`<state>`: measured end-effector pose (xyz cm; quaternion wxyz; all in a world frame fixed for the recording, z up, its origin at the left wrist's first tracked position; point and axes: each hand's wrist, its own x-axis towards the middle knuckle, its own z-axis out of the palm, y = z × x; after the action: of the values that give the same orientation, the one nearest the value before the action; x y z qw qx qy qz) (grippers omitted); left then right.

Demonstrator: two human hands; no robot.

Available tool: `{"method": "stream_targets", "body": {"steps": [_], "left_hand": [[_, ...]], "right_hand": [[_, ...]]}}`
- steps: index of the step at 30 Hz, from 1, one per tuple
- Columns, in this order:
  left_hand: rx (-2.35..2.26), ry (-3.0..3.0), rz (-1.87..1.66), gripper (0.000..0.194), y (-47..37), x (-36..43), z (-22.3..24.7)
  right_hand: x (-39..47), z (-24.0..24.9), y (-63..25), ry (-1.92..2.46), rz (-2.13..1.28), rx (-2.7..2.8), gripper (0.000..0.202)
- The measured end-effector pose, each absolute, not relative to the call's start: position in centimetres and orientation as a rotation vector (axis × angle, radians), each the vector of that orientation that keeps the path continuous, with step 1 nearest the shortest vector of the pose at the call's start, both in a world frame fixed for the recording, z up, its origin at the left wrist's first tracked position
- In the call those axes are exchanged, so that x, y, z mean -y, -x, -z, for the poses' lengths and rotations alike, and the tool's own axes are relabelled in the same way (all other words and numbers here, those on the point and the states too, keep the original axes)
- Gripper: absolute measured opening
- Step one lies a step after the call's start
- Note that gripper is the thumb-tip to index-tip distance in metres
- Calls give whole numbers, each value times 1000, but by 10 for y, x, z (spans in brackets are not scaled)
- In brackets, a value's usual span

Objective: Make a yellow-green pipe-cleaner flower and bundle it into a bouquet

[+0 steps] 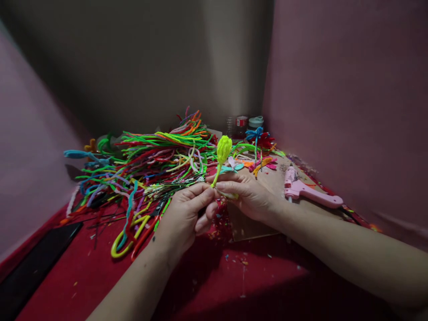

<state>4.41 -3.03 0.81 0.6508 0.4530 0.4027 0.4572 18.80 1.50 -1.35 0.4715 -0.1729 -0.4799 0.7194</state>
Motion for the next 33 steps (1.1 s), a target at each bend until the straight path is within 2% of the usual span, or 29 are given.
{"method": "stream_targets", "body": {"steps": [5,10,12,19,24,27,33], "left_hand": [[-733,-956,-918,15,-36,25,-3],[-710,-954,-861,17,-34,22,-2],[-781,-992,-894,18,-37,25,-5],[-1133,-1408,-1069,21,-46,31,-8],[-1479,-2010,-1226,15,-48,28,7],[-1701,-2337,-1195,15,-47,28,14],[-1642,-2402,-1204,13,-44,29,12]], "right_hand": [[-14,15,-188,353,-1813,1215,6],[-14,18,-188,323,-1750,1240,7],[-14,18,-188,371,-1713,1202,1],[-14,19,-186,440,-1692,1129,4],[-14,20,-185,493,-1698,1015,5],[-12,20,-184,486,-1687,1022,4],[-12,20,-183,429,-1650,1095,4]]}}
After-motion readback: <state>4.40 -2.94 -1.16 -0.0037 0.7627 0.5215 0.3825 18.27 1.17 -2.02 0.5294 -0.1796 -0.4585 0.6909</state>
